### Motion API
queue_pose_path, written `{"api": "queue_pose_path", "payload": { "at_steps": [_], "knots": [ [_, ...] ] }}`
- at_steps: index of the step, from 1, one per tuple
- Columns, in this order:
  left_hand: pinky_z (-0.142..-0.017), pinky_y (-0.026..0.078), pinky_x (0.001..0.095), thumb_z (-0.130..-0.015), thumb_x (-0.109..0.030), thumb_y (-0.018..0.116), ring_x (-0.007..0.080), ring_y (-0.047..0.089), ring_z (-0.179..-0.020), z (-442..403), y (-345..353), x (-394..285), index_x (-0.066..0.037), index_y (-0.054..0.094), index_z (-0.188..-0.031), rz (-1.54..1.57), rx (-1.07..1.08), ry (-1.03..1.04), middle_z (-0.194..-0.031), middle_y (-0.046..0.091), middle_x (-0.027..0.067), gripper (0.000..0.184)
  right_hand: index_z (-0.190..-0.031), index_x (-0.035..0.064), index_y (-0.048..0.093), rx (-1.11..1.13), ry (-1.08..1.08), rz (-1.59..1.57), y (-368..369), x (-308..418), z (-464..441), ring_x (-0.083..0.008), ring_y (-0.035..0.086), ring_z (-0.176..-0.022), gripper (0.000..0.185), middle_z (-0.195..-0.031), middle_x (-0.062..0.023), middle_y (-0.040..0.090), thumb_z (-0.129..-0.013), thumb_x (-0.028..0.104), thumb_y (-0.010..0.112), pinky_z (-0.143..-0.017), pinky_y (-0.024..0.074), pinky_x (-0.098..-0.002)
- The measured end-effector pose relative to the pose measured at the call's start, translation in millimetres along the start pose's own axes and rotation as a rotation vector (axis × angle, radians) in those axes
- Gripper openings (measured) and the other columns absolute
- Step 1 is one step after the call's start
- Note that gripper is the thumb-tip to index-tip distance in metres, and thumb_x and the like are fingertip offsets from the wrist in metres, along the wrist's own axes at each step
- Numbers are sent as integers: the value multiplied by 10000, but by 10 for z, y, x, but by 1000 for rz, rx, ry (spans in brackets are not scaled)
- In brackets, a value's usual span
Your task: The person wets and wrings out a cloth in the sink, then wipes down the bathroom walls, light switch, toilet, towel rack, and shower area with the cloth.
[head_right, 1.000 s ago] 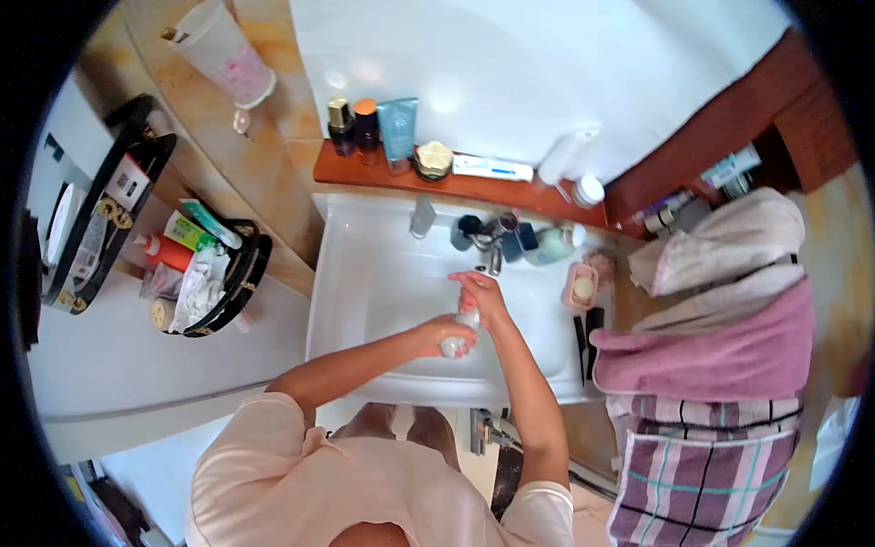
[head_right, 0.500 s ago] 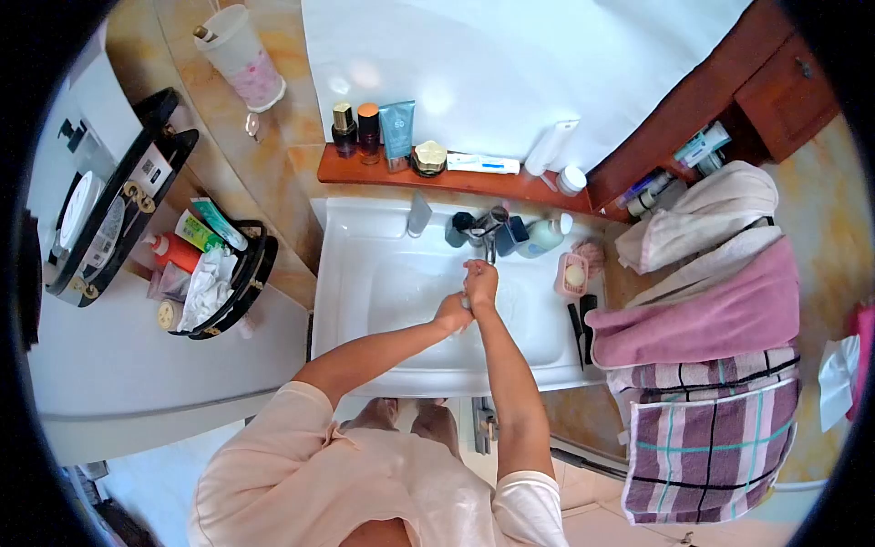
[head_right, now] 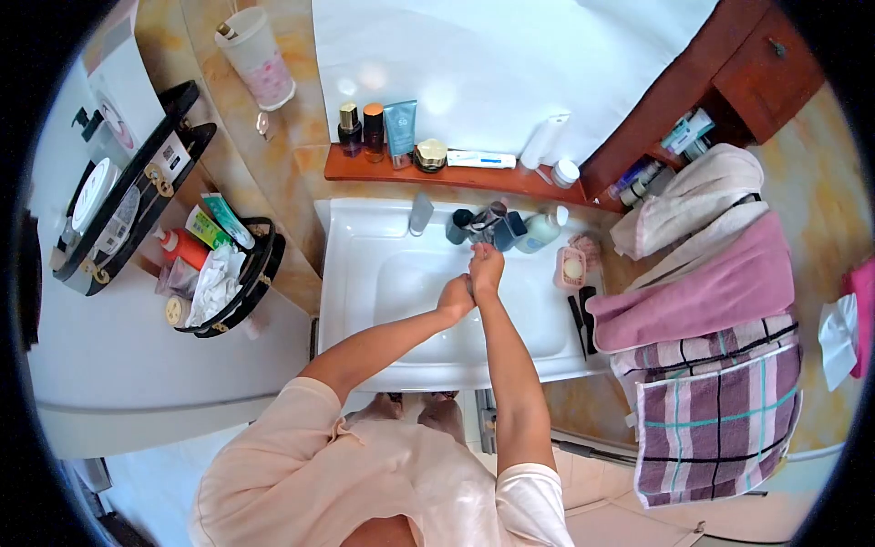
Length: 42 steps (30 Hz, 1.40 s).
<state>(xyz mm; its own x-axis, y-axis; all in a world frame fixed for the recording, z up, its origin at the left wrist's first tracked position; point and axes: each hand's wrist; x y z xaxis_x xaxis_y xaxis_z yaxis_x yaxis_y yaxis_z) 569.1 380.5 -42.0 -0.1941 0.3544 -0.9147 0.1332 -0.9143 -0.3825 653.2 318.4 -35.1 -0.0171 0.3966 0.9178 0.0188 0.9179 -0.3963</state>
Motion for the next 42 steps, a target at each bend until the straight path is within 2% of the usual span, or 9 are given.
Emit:
{"api": "queue_pose_path", "payload": {
  "at_steps": [9, 15, 19, 21, 23, 25, 34, 36, 42],
  "knots": [
    [-815, 511, 401, -628, -338, 783, 308, 657, -911, -66, -282, 12, -24, 608, -1061, -31, 219, 121, -956, 687, 146, 563, -977, 17, 674, 265, 45, -343, -254, 269, 145, -91, 533, -549, 225, -621, -15, 569, -940, 219, 582, -510, 435, -263],
    [-923, 461, 353, -588, -365, 841, 274, 602, -1060, -109, -1019, 39, -18, 583, -1188, -347, 253, 522, -1132, 627, 143, 740, -1352, 59, 470, 482, -16, -329, -981, 1018, 588, -199, 511, -1211, 487, -1337, -122, 511, -963, 345, 535, -935, 451, -353],
    [-901, 462, 356, -744, -256, 785, 192, 542, -1114, -20, -957, 345, -37, 589, -1196, 784, 681, -109, -1156, 592, 73, 539, -1364, 86, 466, 648, 223, -1083, -954, 203, 611, -249, 479, -1254, 428, -1407, -107, 468, -992, 297, 455, -1013, 415, -469],
    [-914, 463, 389, -763, -158, 741, 229, 536, -1150, 19, -759, 651, -46, 588, -1186, 91, 471, -470, -1167, 595, 114, 464, -1359, 115, 482, 623, 244, 3, -595, -843, 781, -274, 504, -1227, 524, -1386, -117, 480, -883, 312, 578, -997, 436, -467],
    [-917, 459, 423, -646, -135, 807, 283, 573, -1094, 144, -458, 1474, -48, 605, -1122, -960, 289, 196, -1129, 604, 152, 524, -1328, 135, 521, 675, 69, 1264, -391, -1216, 1107, -312, 543, -1168, 575, -1305, -139, 542, -791, 253, 687, -997, 442, -428],
    [-906, 469, 429, -598, -158, 822, 337, 551, -1107, 105, -565, 1685, -37, 603, -1109, -581, 204, 565, -1124, 591, 168, 569, -1221, 95, 595, 406, -86, 399, -320, -1484, 1171, -274, 609, -1051, 473, -1247, -147, 569, -814, 293, 731, -897, 497, -381],
    [-851, 502, 344, -749, -81, 732, 254, 641, -1003, 391, -1152, 142, -22, 607, -1114, 1169, 673, -281, -1084, 673, 123, 390, -1269, 47, 545, 691, 405, -941, -1063, -129, 1084, -188, 623, -1032, 410, -1187, -95, 623, -889, 153, 656, -876, 499, -323],
    [-847, 501, 335, -766, -32, 680, 267, 639, -1011, 57, -942, 766, -36, 613, -1112, 12, 333, -29, -1079, 671, 131, 352, -1247, 66, 559, 600, 72, 893, -1073, -73, 1388, -271, 618, -1031, 464, -1140, -113, 611, -828, 201, 706, -832, 512, -337],
    [-850, 494, 341, -743, 27, 626, 247, 639, -991, 702, -201, 610, -49, 619, -1103, -190, 293, 290, -1066, 671, 115, 368, -1281, 70, 526, 170, -17, 4, -1914, -399, 2867, -267, 595, -1061, 512, -1245, -120, 557, -833, 243, 702, -896, 481, -371]
  ]
}}
Point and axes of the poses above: each hand's wrist, its own z-axis away from the middle knuckle, its own y-axis out of the palm, x = y × z
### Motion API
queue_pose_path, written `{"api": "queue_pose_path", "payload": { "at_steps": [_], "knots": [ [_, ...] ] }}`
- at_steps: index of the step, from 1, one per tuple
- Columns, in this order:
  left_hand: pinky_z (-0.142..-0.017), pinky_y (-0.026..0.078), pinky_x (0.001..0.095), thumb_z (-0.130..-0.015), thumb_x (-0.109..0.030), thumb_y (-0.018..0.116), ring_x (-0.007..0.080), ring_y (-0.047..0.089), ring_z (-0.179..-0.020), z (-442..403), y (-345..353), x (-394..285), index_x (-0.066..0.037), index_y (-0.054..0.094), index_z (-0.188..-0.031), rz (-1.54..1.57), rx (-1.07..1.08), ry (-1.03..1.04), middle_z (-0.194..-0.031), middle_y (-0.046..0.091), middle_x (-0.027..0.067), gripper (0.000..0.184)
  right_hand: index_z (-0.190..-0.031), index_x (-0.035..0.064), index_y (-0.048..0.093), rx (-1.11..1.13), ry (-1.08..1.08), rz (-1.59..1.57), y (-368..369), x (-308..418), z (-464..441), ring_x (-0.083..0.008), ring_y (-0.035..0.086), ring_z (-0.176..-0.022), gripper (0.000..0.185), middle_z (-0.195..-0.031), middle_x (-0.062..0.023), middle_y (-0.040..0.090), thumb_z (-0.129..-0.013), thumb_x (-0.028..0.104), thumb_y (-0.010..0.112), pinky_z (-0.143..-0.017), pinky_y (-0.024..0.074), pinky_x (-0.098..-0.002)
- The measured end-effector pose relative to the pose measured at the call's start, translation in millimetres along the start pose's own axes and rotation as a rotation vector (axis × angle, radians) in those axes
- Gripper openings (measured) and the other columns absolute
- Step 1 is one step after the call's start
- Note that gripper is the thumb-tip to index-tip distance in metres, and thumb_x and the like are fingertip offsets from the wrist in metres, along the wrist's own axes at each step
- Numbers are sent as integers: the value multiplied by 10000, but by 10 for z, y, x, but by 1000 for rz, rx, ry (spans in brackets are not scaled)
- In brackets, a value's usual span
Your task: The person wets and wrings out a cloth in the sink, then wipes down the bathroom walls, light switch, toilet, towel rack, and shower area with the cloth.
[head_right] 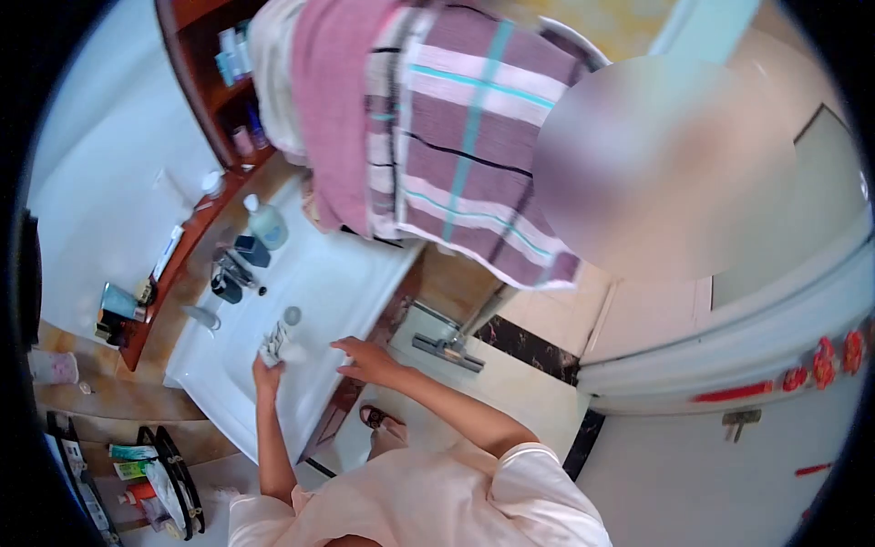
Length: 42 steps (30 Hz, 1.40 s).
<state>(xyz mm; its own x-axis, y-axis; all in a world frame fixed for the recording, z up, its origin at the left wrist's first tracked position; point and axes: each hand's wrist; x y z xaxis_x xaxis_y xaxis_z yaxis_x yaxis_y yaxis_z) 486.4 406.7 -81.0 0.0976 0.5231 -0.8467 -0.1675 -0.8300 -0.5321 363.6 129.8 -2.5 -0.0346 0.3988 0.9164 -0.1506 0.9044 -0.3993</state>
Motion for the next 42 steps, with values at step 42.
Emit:
{"api": "queue_pose_path", "payload": {
  "at_steps": [42],
  "knots": [
    [-818, 486, 263, -847, -15, 657, 107, 608, -926, 834, 7348, -5731, -50, 559, -1188, 755, 1198, -249, -1032, 643, 17, 357, -767, 10, 553, -1254, 236, 64, -6026, -2266, 5062, -64, 469, -626, 164, -666, 12, 506, -912, 82, 584, -583, 375, -211]
  ]
}}
Point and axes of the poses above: each hand's wrist, its own z-axis away from the middle knuckle, its own y-axis out of the palm, x = y × z
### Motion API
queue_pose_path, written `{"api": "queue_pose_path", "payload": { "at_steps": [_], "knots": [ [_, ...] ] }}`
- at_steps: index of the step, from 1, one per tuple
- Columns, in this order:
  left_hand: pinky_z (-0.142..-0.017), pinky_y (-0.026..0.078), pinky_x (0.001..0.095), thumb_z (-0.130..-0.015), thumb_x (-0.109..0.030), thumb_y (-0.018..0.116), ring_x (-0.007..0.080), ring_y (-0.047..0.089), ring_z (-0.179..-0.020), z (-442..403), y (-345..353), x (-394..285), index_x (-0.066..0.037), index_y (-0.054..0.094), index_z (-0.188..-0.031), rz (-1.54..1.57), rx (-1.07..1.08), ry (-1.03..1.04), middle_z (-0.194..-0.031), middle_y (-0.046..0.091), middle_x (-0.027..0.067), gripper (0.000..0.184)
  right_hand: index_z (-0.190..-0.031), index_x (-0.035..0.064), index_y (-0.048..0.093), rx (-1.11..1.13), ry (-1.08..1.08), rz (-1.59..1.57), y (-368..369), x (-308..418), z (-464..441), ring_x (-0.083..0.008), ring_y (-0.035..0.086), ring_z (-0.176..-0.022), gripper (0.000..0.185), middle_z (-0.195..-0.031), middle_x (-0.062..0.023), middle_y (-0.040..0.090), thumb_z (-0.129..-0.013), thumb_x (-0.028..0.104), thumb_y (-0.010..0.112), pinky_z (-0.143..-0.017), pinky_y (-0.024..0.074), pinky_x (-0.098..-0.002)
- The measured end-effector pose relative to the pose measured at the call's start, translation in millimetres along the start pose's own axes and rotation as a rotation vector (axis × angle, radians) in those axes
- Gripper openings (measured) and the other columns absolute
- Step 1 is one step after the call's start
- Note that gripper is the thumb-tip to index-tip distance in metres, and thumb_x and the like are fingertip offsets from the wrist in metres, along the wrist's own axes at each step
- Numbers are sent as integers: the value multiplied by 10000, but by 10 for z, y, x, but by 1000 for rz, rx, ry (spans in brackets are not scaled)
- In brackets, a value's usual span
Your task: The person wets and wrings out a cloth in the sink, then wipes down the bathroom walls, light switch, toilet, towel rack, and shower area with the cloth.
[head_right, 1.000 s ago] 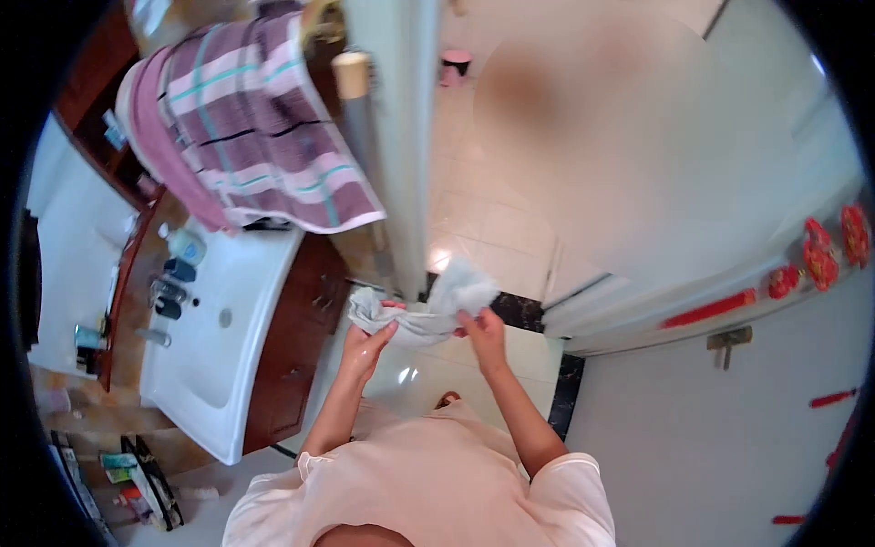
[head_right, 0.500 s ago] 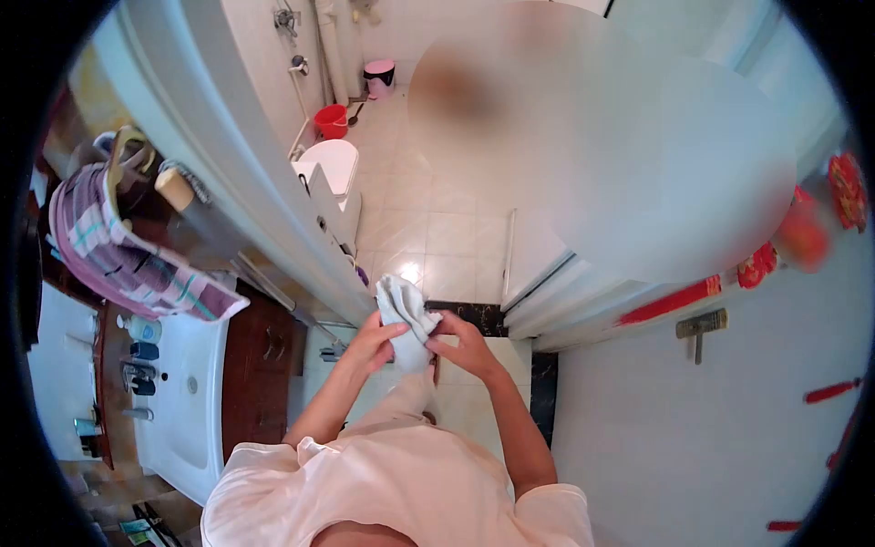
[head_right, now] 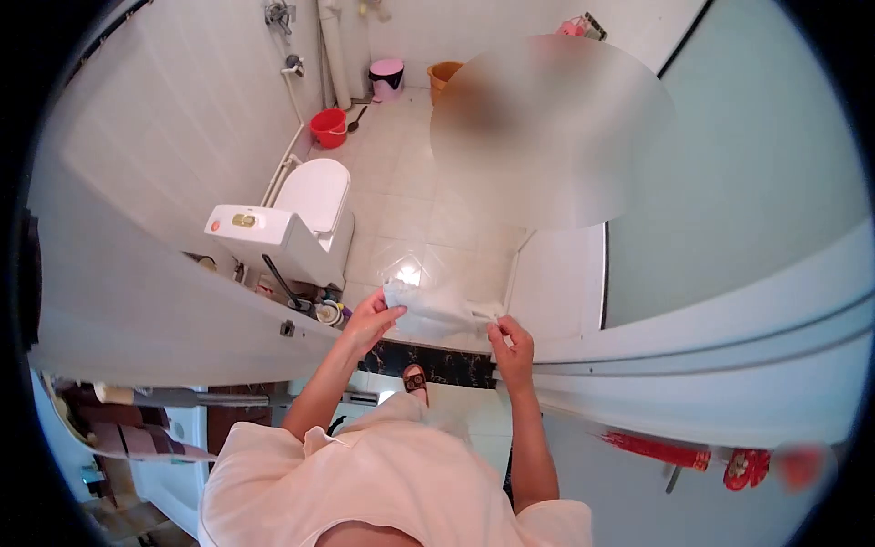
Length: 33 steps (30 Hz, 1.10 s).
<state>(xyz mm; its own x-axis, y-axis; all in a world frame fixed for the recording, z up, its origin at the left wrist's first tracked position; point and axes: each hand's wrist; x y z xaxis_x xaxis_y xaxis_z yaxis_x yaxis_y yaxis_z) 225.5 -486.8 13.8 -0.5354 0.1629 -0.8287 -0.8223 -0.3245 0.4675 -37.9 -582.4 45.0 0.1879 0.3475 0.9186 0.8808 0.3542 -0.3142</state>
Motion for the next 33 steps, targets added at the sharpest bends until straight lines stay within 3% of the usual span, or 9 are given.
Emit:
{"api": "queue_pose_path", "payload": {
  "at_steps": [1, 5, 11, 14, 17, 21, 23, 28, 33],
  "knots": [
    [-840, 481, 264, -853, -18, 656, 106, 604, -945, -109, 11, -94, -51, 556, -1196, 2, 20, 45, -1046, 642, 16, 359, -842, -46, 580, 11, 9, 18, -2, -29, -141, -179, 576, -786, 169, -771, -87, 558, -845, 96, 671, -745, 467, -302],
    [-918, 456, 270, -870, -25, 651, 109, 588, -1024, -553, 132, -451, -53, 539, -1230, -17, 107, 223, -1108, 632, 18, 378, -1004, -22, 596, 85, -154, 254, 94, -150, -787, -252, 590, -948, 326, -1021, -117, 589, -789, 175, 743, -836, 467, -334],
    [-956, 441, 288, -864, -18, 661, 112, 569, -1080, -1063, 69, -905, -56, 502, -1294, -11, 128, 273, -1165, 617, 19, 460, -1360, 33, 405, 188, 35, 27, 613, -259, -1860, -251, 558, -1105, 701, -1219, -105, 530, -776, 184, 763, -901, 462, -357],
    [-968, 432, 300, -846, -11, 677, 118, 560, -1098, -1385, -46, -1080, -57, 520, -1283, -8, 101, 316, -1183, 609, 20, 467, -1431, 57, 320, 286, 11, -272, 870, -315, -2475, -208, 551, -1120, 783, -1245, -109, 517, -787, 146, 755, -910, 465, -342],
    [-1004, 404, 327, -818, -9, 697, 137, 516, -1171, -1825, -108, -1276, -45, 575, -1224, -76, -1, 441, -1202, 603, 45, 426, -1413, 47, 363, 376, 7, -639, 1193, -473, -3090, -172, 570, -1062, 703, -1209, -111, 542, -808, 77, 719, -902, 470, -304],
    [-1045, 360, 359, -783, -38, 727, 158, 433, -1269, -2430, -96, -1570, -31, 630, -1143, -405, -258, 835, -1172, 612, 81, 373, -1256, 26, 552, 629, 41, -449, 1371, -805, -3948, -147, 592, -998, 418, -1141, -92, 599, -856, 80, 664, -849, 478, -276],
    [-1040, 360, 350, -771, -36, 739, 167, 423, -1283, -2722, -220, -1779, -25, 622, -1143, -593, -332, 879, -1171, 610, 85, 390, -1136, 14, 645, 653, 81, -300, 1362, -869, -4340, -138, 599, -977, 262, -1120, -101, 619, -882, 79, 629, -816, 476, -254],
    [-997, 400, 312, -748, -35, 772, 162, 513, -1175, -3000, -496, -1941, -16, 576, -1181, -507, -482, 478, -1188, 599, 62, 476, -1002, -14, 676, 480, -384, -280, 1607, -520, -5207, -131, 612, -827, 161, -952, -94, 666, -906, 73, 581, -713, 468, -238],
    [-979, 421, 309, -735, -22, 784, 143, 548, -1099, -3446, -1006, -2247, -22, 523, -1215, -422, -497, 518, -1171, 591, 43, 547, -918, -21, 650, 575, -426, -184, 2058, -297, -5973, -124, 539, -668, 129, -779, -49, 637, -913, 82, 572, -623, 431, -248]
  ]
}}
Point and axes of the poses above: each hand's wrist, its own z-axis away from the middle knuckle, its own y-axis out of the palm, x = y × z
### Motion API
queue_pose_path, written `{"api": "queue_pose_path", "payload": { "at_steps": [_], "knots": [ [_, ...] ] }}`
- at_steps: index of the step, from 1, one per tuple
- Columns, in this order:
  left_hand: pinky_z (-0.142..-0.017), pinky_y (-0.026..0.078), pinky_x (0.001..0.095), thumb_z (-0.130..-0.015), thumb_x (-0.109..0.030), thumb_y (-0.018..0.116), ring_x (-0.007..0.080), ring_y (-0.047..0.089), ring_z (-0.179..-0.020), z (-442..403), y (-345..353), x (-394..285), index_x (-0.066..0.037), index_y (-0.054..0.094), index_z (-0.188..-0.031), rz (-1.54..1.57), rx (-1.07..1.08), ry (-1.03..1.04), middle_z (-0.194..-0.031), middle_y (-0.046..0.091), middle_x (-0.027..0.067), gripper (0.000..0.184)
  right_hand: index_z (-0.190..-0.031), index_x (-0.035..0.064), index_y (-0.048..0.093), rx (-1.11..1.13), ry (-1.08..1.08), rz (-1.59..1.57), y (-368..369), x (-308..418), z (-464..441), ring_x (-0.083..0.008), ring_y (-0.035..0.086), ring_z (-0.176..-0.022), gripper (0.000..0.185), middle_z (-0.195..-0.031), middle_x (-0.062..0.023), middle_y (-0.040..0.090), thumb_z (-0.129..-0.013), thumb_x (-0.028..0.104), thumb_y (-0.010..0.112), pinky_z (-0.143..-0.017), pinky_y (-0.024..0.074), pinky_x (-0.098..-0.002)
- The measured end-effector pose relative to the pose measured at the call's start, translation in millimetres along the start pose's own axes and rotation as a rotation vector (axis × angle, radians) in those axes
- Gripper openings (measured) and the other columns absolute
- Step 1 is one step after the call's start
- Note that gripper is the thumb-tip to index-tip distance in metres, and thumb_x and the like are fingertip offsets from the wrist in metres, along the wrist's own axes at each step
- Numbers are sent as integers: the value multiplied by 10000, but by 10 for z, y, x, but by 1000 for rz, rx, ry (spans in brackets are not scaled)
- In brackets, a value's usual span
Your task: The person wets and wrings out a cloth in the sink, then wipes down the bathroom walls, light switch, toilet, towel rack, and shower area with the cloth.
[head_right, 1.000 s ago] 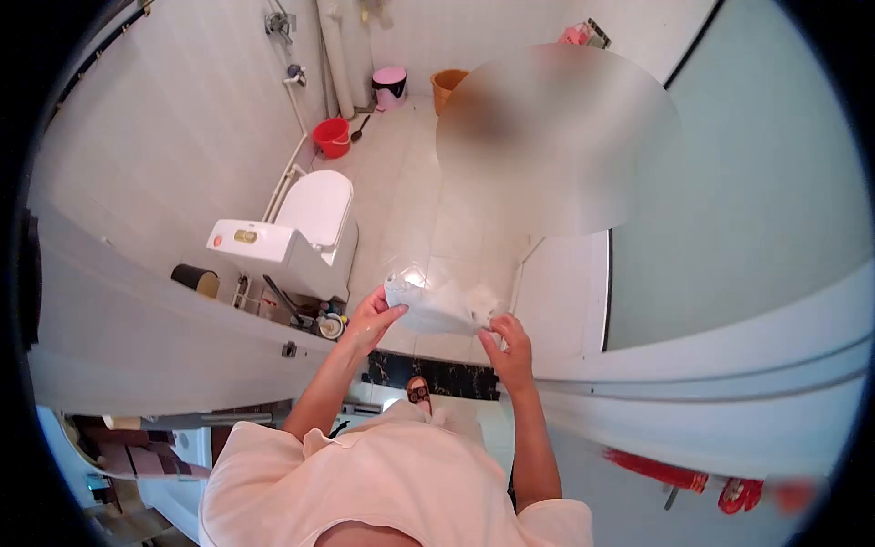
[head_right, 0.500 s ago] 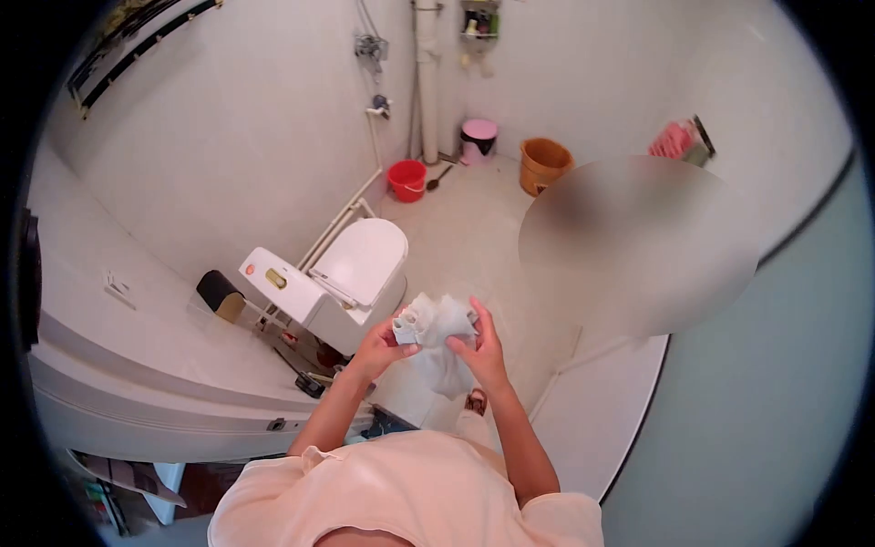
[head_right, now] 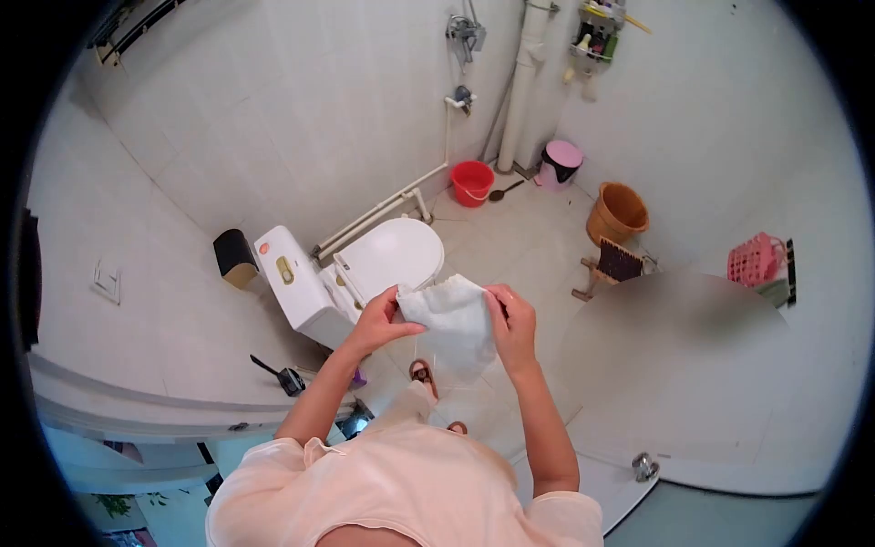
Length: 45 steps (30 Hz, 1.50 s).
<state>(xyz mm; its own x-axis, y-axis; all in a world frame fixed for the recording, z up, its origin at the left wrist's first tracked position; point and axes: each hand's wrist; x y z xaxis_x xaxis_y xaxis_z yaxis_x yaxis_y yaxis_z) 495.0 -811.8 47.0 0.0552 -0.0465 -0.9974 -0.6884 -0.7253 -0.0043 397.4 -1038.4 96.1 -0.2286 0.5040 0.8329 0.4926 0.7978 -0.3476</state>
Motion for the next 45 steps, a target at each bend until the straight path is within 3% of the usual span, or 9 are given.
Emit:
{"api": "queue_pose_path", "payload": {
  "at_steps": [7, 11, 16, 20, 23, 27, 35, 38, 45],
  "knots": [
    [-908, 450, 297, -706, -52, 814, 142, 556, -1011, -909, -722, 365, -48, 507, -1143, 205, -78, -55, -1095, 583, 44, 534, -907, -5, 643, -8, 95, -188, 386, -521, -1111, -69, 490, -687, 134, -761, 8, 589, -928, 113, 583, -637, 415, -228],
    [-921, 443, 325, -685, -197, 847, 165, 552, -1010, -1250, -1210, 253, -98, 433, -1363, -158, 62, -108, -1220, 564, 42, 801, -916, -8, 641, 108, 176, -245, 532, -679, -1784, -48, 498, -739, 121, -795, 36, 590, -928, 102, 592, -676, 417, -207],
    [-753, 461, 260, -696, -215, 822, 99, 579, -820, -1752, -1834, 327, -15, 662, -1045, -197, 79, -250, -890, 663, 30, 433, -998, 6, 620, 217, 161, -419, 915, -1009, -2379, -64, 524, -813, 117, -900, 20, 574, -891, 53, 624, -742, 420, -200],
    [-729, 462, 265, -702, -142, 808, 107, 569, -769, -1948, -2185, 64, -16, 641, -937, -350, -116, -278, -809, 633, 31, 314, -1035, 17, 605, 252, 214, -503, 1177, -1128, -2682, -71, 531, -845, 166, -917, 15, 574, -875, 46, 640, -770, 426, -210],
    [-720, 459, 268, -715, -126, 796, 100, 561, -768, -1950, -2328, 55, -25, 632, -918, -356, -295, 84, -805, 624, 27, 280, -1030, 18, 603, 361, 237, -527, 1370, -1057, -2984, -69, 534, -848, 168, -921, 16, 581, -869, 48, 644, -783, 427, -210],
    [-702, 447, 255, -745, -132, 781, 92, 544, -755, -1996, -2703, 118, -26, 619, -902, -416, -354, -124, -796, 613, 19, 250, -1010, 18, 606, 619, 332, -464, 1799, -1426, -3418, -63, 533, -852, 153, -911, 19, 585, -862, 38, 642, -782, 421, -207],
    [-860, 455, 248, -921, -143, 619, 64, 542, -963, -2129, -2695, -415, -12, 551, -1218, 58, -145, -221, -1075, 610, -5, 332, -1144, 24, 570, 682, 15, -516, 2841, -1353, -4349, -119, 549, -964, 264, -1054, -25, 584, -886, 68, 605, -819, 432, -260],
    [-927, 430, 266, -974, -216, 553, 75, 532, -1051, -2313, -2722, -365, -26, 473, -1305, 186, -298, -107, -1159, 587, 7, 390, -1345, 47, 446, 740, -165, -455, 3099, -1280, -4343, -221, 507, -1189, 460, -1359, -100, 463, -909, 113, 578, -954, 423, -353],
    [-851, 458, 260, -985, -236, 538, 87, 560, -967, -2325, -2425, -318, -20, 468, -1264, 211, -753, 86, -1093, 609, 34, 360, -1373, 27, 437, 1159, -10, -601, 2847, -1628, -3621, -190, 517, -1165, 524, -1335, -111, 521, -898, 157, 618, -963, 419, -341]
  ]
}}
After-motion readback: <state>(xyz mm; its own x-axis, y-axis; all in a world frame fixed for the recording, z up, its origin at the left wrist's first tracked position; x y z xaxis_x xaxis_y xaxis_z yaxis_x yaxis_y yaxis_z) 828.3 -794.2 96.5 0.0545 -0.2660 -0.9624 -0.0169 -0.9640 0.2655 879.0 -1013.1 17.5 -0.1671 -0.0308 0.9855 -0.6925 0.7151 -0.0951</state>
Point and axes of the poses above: each hand's wrist, its own z-axis away from the middle knuckle, its own y-axis out of the palm, x = y × z
